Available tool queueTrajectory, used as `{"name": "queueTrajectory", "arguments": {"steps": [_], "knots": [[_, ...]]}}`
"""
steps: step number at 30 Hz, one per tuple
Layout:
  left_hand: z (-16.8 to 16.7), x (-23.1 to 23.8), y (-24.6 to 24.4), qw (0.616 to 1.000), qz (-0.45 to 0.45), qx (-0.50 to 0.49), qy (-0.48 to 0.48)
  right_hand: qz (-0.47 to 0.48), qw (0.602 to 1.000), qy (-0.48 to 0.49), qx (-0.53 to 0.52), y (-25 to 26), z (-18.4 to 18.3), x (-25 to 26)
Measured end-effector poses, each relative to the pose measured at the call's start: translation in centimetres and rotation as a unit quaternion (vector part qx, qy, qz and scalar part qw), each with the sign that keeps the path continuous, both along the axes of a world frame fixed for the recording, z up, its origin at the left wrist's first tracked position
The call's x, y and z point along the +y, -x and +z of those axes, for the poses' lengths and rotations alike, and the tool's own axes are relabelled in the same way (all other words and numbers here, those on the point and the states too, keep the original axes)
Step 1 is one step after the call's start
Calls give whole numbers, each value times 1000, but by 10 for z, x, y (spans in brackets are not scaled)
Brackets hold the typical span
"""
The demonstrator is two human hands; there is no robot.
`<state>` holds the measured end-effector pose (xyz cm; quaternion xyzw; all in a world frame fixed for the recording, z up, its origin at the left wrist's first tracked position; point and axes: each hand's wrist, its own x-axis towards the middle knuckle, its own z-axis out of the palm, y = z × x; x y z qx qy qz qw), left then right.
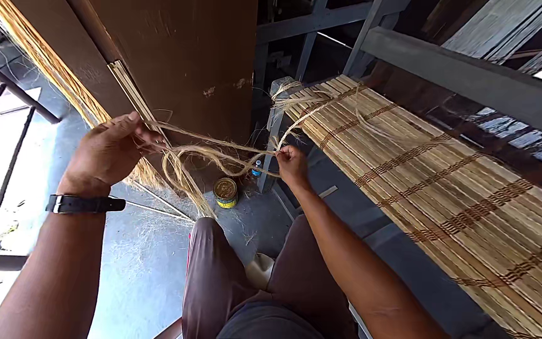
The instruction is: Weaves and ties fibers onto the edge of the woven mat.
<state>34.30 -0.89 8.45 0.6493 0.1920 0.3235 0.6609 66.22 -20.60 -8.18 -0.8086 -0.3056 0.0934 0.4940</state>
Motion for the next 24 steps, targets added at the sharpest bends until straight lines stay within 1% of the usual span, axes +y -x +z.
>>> {"name": "queueTrajectory", "arguments": {"steps": [2, 3, 4, 6, 7, 9, 10, 11, 12, 14, 15, 16, 17, 18, 20, 22, 24], "knots": [[7, 5, 17, 1000, 17, 2, -5, -10, 1000, -1, 7, -6, -3, 0], [11, 10, 27, 1000, 11, 22, -17, -17, 1000, 1, 13, -9, -3, 0], [14, 15, 40, 998, -4, 55, -38, -24, 999, 6, 19, -12, -3, 0], [20, 27, 66, 985, -22, 155, -76, -54, 998, 13, 33, -24, -8, 4], [23, 32, 79, 971, -22, 217, -99, -64, 997, 14, 41, -29, -9, 5], [27, 36, 99, 923, -14, 355, -145, -72, 996, 15, 50, -37, -10, 9], [26, 37, 106, 907, -3, 394, -151, -76, 996, 15, 51, -39, -10, 11], [23, 38, 115, 904, 15, 400, -148, -82, 995, 14, 49, -40, -10, 13], [18, 41, 126, 916, 33, 375, -137, -86, 995, 15, 47, -41, -10, 16], [6, 53, 154, 961, 47, 252, -106, -88, 995, 17, 44, -43, -11, 20], [5, 56, 167, 973, 50, 204, -92, -89, 995, 19, 43, -43, -11, 22], [7, 55, 178, 977, 63, 182, -87, -89, 995, 21, 44, -42, -10, 23], [10, 54, 189, 975, 82, 186, -85, -86, 995, 23, 42, -40, -10, 22], [12, 51, 200, 968, 101, 214, -84, -79, 996, 24, 40, -39, -9, 20], [16, 46, 221, 938, 132, 308, -90, -80, 996, 20, 38, -39, -10, 20], [13, 43, 248, 909, 144, 380, -87, -82, 996, 16, 43, -37, -10, 19], [1, 28, 265, 884, 202, 417, -68, -93, 994, 1, 54, -37, -14, 21]]}}
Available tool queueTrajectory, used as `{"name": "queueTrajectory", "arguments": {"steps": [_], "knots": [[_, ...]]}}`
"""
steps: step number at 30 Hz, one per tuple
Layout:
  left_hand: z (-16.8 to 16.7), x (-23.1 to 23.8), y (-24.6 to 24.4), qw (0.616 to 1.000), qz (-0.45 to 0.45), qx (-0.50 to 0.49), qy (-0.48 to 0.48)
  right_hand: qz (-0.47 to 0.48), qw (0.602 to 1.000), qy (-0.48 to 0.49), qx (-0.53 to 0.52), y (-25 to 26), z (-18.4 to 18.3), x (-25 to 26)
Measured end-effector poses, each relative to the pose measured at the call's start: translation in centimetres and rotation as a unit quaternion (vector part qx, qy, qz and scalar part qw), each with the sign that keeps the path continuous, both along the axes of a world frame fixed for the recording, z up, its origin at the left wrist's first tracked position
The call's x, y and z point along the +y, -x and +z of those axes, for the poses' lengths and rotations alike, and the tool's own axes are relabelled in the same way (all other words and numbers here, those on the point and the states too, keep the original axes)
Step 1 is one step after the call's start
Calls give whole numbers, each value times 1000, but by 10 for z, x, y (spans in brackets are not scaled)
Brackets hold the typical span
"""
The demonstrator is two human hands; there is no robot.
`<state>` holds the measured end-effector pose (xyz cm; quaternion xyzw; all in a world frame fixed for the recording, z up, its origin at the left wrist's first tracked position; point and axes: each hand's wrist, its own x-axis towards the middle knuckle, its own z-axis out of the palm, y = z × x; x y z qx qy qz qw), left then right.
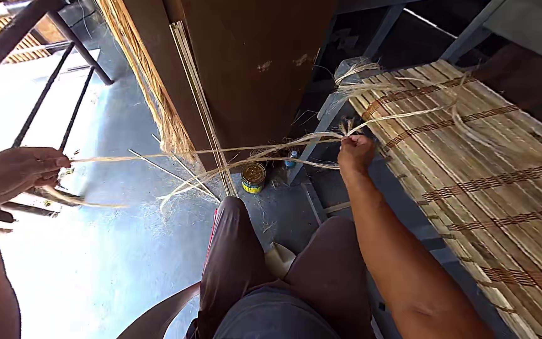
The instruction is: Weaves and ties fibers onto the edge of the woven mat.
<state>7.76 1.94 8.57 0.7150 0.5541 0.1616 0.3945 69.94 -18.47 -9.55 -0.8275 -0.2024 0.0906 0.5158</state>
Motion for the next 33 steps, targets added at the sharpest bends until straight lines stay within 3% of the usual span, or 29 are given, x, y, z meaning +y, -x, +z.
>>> {"name": "queueTrajectory", "arguments": {"steps": [3, 4, 6, 8, 11, 12, 14, 17, 21, 26, 33], "knots": [[-36, -24, 35, 993, 108, 10, 37, -7, 998, -59, 33, -3, -15, 3], [-57, -19, 65, 994, 79, -20, 77, -9, 995, -79, 55, -3, -19, 4], [-104, -1, 129, 966, -96, -110, 214, -6, 986, -121, 111, -2, -27, 5], [-124, -37, 114, 977, 3, 63, 202, 14, 967, -175, 187, 7, -24, 1], [-150, -62, 85, 930, -84, 267, 237, 88, 938, -215, 259, 35, -8, -17], [-160, -59, 75, 916, -140, 322, 196, 107, 932, -221, 268, 43, -6, -23], [-154, -64, 25, 917, -200, 338, 73, 142, 926, -225, 268, 59, -2, -37], [-115, -95, -97, 942, -274, 174, -88, 193, 921, -232, 248, 85, 4, -62], [-102, -146, -241, 887, -389, -44, -246, 232, 928, -223, 187, 112, 14, -99], [-124, -202, -342, 866, -397, -125, -277, 233, 945, -187, 133, 123, 29, -142], [-122, -231, -368, 879, -426, -96, -191, 233, 952, -182, 86, 124, 32, -173]]}}
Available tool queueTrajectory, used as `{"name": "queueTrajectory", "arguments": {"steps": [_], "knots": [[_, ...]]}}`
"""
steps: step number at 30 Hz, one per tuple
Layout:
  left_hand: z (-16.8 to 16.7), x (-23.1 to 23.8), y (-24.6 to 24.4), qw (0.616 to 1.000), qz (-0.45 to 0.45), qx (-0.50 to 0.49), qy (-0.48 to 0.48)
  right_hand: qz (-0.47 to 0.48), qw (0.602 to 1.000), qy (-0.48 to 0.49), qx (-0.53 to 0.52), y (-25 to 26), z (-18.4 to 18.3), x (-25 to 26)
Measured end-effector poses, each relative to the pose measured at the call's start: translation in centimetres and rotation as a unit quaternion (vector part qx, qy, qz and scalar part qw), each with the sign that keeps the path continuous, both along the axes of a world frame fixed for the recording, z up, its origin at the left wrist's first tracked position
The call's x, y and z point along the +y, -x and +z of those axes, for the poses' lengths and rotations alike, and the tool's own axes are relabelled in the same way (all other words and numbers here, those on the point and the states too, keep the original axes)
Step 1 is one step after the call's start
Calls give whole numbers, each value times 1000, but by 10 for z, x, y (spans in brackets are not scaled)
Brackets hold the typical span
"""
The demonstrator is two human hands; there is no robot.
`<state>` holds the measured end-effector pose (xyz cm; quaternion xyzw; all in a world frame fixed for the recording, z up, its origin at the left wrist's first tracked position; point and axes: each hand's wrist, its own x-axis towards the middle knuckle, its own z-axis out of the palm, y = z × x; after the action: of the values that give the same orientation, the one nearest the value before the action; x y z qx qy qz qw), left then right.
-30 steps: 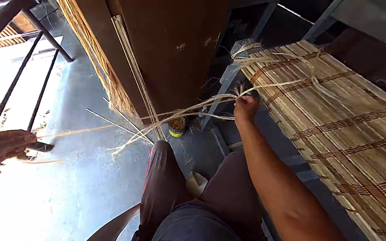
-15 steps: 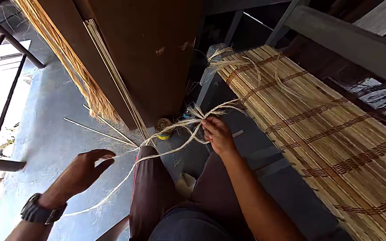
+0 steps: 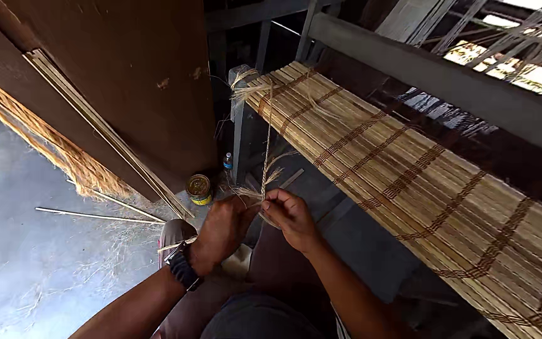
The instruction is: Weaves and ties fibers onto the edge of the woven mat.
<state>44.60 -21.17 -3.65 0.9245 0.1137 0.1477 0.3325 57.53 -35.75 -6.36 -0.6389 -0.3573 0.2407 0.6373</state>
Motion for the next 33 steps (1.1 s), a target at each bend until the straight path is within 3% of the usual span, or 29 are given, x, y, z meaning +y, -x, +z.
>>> {"name": "queueTrajectory", "arguments": {"steps": [6, 11, 16, 23, 25, 28, 30, 33], "knots": [[10, 14, 19, 997, -6, 16, -81, -6, 999, 33, -36, 7, -4, 3], [29, 22, 32, 998, -2, 63, 26, -10, 1000, 13, 2, 11, 0, 5], [29, 4, 36, 987, -54, 106, 107, -12, 990, -22, 139, 17, 8, 4], [-4, -18, 27, 996, -54, 68, 13, 12, 937, -15, 349, 27, 32, 6], [-3, -15, 27, 993, -73, 98, 1, 19, 950, -21, 310, 26, 26, 7], [23, -1, 32, 973, -147, 180, 14, -7, 990, -30, 137, 22, 15, 6], [43, 12, 42, 982, -129, 141, -7, -24, 999, -31, 38, 19, 14, 4], [71, 37, 45, 996, -13, 26, -81, -37, 998, -39, -40, 17, 19, 5]]}}
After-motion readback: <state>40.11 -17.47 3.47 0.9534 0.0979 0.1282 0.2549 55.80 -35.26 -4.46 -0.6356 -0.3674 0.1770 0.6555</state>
